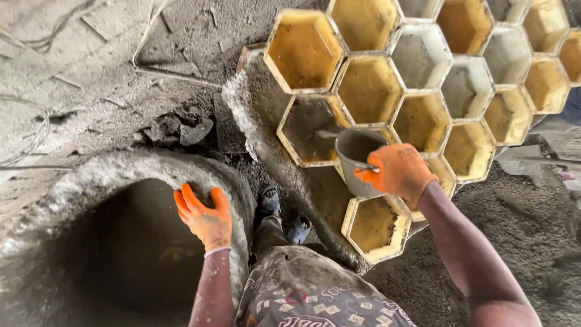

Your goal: Filling hexagonal molds with a concrete mixture to produce paving tiles.

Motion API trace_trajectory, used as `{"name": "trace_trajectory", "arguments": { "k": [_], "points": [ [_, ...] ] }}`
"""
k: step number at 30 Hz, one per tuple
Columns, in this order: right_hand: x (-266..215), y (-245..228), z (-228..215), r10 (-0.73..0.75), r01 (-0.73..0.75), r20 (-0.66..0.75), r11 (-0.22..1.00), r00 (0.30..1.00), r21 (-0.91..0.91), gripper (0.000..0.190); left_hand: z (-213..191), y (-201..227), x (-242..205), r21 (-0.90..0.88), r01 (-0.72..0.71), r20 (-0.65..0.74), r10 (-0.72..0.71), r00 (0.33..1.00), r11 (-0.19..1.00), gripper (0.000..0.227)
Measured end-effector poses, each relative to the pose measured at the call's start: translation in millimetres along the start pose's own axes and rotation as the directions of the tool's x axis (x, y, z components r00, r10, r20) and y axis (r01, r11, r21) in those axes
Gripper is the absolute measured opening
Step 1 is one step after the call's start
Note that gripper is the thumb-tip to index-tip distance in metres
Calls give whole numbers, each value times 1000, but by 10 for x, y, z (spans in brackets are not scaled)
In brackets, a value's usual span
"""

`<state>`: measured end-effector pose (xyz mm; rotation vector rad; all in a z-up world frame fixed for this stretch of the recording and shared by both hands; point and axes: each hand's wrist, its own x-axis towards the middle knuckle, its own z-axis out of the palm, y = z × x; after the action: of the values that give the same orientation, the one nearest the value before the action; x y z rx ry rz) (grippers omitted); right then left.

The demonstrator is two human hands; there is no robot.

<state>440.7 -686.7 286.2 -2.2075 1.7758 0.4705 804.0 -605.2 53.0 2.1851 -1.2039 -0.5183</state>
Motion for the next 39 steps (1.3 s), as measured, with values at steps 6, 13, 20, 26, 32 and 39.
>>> {"name": "trace_trajectory", "arguments": {
  "k": [6,13,20,26,32,39],
  "points": [
    [585,-64,-327,105,-99,97,993,990,-62,47,-6,-4,-44,9,-14,-37,15,999,1000,77],
    [733,115,-526,180,-176,57,983,982,-59,45,-30,-12,-47,45,30,26,-31,999,999,81],
    [1184,265,-957,363,-364,158,931,918,-23,50,-73,44,-30,47,36,57,-39,998,998,79],
    [1903,857,-798,325,-280,142,922,935,-268,56,-104,64,-13,36,40,96,-44,994,999,81],
    [1576,1181,-748,348,-338,10,918,937,-209,58,-113,68,-42,25,46,77,-48,996,999,82],
    [1054,1371,-831,400,-379,49,896,915,-233,63,-86,-27,-103,48,-3,67,0,998,999,81]
  ]
}}
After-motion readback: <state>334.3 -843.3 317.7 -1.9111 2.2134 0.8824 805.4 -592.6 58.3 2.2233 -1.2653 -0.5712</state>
